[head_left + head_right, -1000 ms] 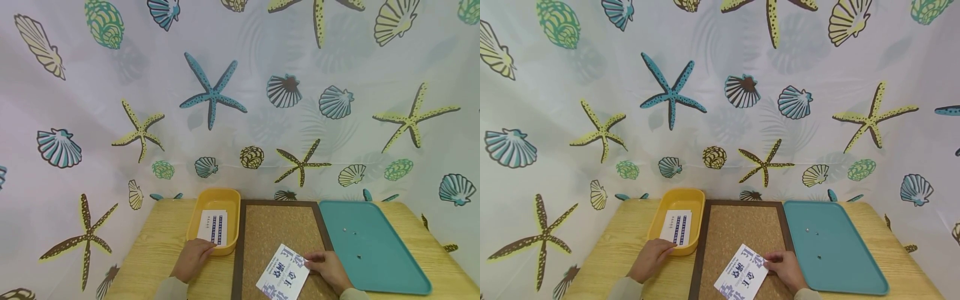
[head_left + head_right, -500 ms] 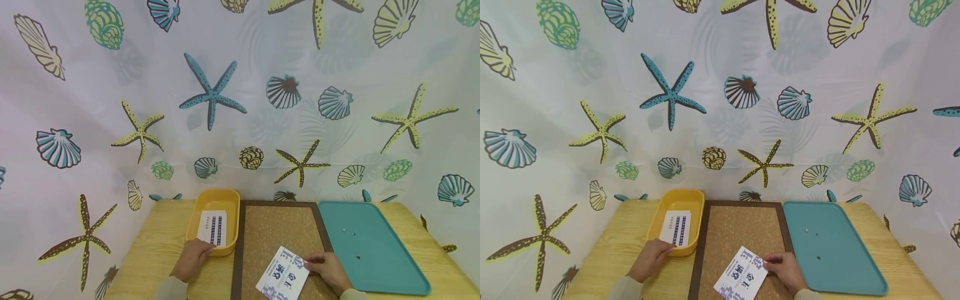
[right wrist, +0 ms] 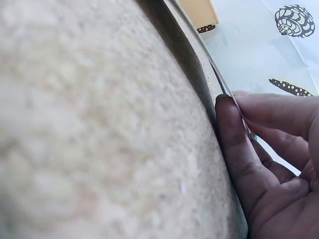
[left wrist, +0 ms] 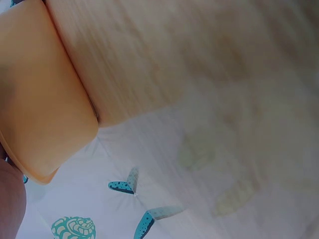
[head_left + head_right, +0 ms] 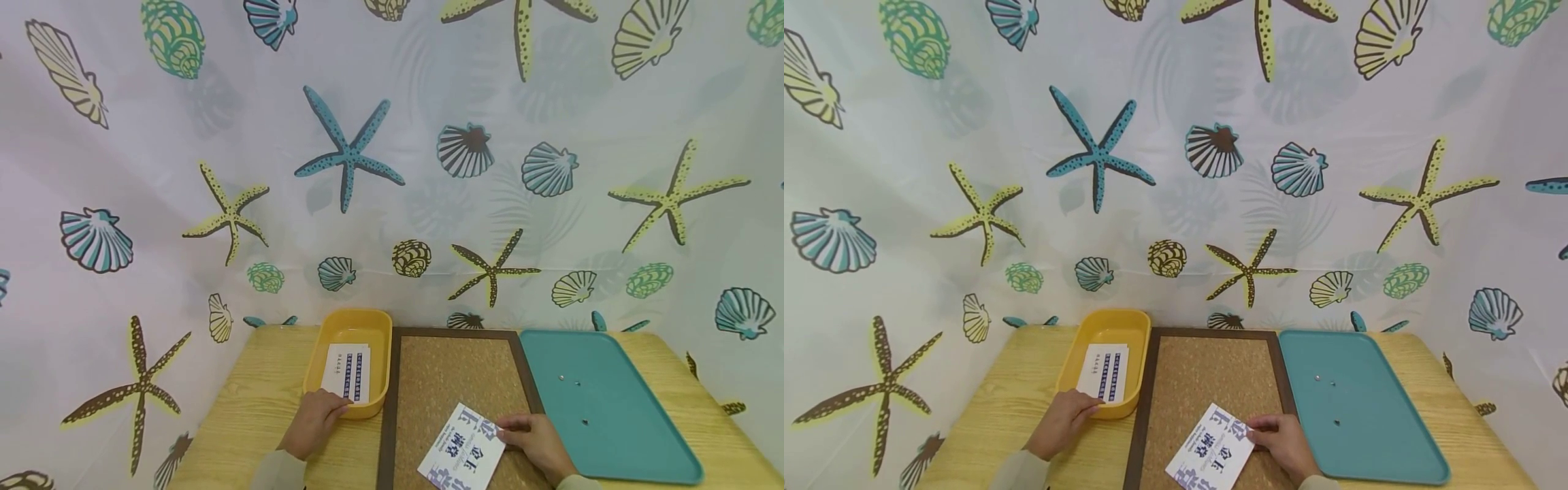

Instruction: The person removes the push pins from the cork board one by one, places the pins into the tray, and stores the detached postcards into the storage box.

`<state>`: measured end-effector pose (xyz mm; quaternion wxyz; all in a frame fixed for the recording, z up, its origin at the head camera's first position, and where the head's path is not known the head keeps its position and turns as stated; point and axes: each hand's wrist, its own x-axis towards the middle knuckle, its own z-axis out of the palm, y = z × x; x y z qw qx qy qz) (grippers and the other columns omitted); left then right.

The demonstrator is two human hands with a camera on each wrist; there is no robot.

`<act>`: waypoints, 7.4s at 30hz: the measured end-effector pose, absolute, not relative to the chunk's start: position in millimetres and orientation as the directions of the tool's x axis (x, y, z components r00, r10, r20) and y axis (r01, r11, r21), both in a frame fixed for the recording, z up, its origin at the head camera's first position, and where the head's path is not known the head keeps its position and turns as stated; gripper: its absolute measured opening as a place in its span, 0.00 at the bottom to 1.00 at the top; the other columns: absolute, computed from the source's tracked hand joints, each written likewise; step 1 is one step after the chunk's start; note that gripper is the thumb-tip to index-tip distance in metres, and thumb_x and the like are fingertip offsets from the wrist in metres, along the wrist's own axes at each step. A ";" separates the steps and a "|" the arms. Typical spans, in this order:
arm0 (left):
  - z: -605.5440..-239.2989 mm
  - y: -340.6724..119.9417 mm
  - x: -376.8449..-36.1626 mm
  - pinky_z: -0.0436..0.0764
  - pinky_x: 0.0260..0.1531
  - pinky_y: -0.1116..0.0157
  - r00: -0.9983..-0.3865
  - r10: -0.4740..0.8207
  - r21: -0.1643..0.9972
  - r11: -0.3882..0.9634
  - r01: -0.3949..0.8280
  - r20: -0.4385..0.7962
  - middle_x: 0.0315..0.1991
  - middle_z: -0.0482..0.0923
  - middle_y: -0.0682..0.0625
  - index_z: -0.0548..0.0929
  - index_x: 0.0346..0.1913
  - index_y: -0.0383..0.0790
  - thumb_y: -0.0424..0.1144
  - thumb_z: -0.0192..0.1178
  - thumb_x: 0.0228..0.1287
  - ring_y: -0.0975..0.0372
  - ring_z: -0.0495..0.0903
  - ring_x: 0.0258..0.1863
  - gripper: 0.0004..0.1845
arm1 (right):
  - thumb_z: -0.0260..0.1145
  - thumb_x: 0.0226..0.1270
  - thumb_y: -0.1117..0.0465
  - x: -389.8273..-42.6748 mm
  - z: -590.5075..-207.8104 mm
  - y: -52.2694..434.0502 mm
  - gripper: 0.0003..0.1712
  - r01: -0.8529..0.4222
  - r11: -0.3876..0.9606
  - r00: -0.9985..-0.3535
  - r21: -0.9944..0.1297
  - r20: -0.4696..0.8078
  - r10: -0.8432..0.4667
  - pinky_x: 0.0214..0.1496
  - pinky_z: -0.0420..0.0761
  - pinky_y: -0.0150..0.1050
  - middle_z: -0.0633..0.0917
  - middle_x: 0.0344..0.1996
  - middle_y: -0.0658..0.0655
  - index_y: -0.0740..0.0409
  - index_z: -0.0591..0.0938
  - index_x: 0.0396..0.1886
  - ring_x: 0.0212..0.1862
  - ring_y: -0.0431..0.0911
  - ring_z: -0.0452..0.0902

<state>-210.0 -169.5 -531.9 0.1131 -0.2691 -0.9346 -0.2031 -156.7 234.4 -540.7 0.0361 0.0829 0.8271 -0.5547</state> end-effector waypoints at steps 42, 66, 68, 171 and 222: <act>-533.5 -172.0 -210.3 0.71 0.30 0.65 -0.775 0.466 0.333 0.715 0.614 0.428 0.30 0.85 0.58 0.89 0.40 0.44 0.40 0.60 0.65 0.70 0.72 0.27 0.09 | 0.70 0.57 0.71 -174.0 -532.4 232.3 0.15 0.225 0.234 -0.962 -0.946 -0.178 0.208 0.36 0.84 0.43 0.87 0.34 0.62 0.74 0.83 0.43 0.34 0.49 0.85; -530.1 -171.5 -211.2 0.73 0.29 0.67 -0.773 0.473 0.351 0.701 0.621 0.422 0.30 0.86 0.56 0.90 0.39 0.43 0.37 0.62 0.63 0.68 0.74 0.27 0.07 | 0.69 0.62 0.66 -237.1 -504.9 205.5 0.16 0.100 0.158 -0.990 -0.982 -0.082 0.112 0.46 0.83 0.42 0.86 0.42 0.60 0.69 0.84 0.48 0.41 0.47 0.84; -530.2 -172.9 -210.9 0.73 0.29 0.67 -0.761 0.479 0.341 0.695 0.633 0.436 0.29 0.86 0.56 0.90 0.38 0.43 0.37 0.63 0.62 0.68 0.75 0.26 0.07 | 0.68 0.62 0.66 -242.1 -500.6 200.7 0.15 0.084 0.163 -0.993 -0.983 -0.069 0.096 0.46 0.83 0.42 0.86 0.42 0.60 0.68 0.84 0.48 0.41 0.48 0.84; -533.6 -175.0 -214.2 0.76 0.28 0.69 -0.787 0.440 0.434 0.664 0.609 0.433 0.32 0.87 0.53 0.90 0.37 0.40 0.32 0.67 0.54 0.68 0.78 0.28 0.07 | 0.67 0.61 0.68 -334.6 -491.2 7.5 0.09 -0.124 0.783 -0.992 -0.609 0.060 -0.111 0.40 0.81 0.44 0.86 0.35 0.55 0.61 0.88 0.41 0.36 0.48 0.79; -526.8 -174.5 -216.5 0.81 0.35 0.65 -0.799 0.469 0.409 0.690 0.597 0.375 0.34 0.87 0.52 0.90 0.38 0.40 0.33 0.66 0.57 0.63 0.83 0.33 0.07 | 0.64 0.66 0.47 -333.1 -489.1 9.5 0.30 -0.090 0.723 -0.972 -0.685 -0.099 -0.215 0.63 0.71 0.53 0.77 0.60 0.62 0.62 0.78 0.60 0.63 0.57 0.71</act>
